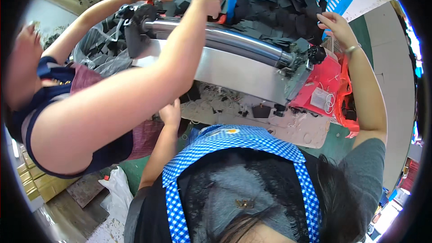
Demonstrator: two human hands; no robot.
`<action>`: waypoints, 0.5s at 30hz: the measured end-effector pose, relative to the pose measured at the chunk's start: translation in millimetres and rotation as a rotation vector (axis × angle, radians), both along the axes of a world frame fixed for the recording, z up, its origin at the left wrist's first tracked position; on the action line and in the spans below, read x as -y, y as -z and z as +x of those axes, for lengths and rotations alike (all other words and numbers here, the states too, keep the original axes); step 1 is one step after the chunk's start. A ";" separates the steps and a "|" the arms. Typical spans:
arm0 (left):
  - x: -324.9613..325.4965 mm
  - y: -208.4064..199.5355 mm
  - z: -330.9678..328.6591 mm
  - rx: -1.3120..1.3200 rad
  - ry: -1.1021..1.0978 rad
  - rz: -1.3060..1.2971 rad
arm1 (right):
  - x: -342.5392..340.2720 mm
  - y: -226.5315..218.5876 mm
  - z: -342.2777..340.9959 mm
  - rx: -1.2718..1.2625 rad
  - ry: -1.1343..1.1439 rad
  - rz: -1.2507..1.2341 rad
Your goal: Applying adhesive to shoe component pieces using a motorized roller machine.
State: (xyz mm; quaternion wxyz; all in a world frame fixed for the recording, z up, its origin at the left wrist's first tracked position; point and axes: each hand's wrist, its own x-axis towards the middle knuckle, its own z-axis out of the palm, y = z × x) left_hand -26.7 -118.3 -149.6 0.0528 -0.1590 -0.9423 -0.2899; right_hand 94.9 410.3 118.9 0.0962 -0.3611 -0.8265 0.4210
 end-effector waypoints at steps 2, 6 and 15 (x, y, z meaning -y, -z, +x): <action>-16.9 -10.9 -13.8 0.248 -0.121 0.040 | 32.3 -20.7 9.9 -0.010 -0.050 -0.069; -41.3 -19.1 -18.9 0.438 0.103 0.163 | 106.8 -40.6 27.5 -0.100 -0.159 -0.165; -30.5 2.0 -19.9 0.541 0.218 0.175 | 238.1 45.0 54.2 0.096 -0.594 -0.238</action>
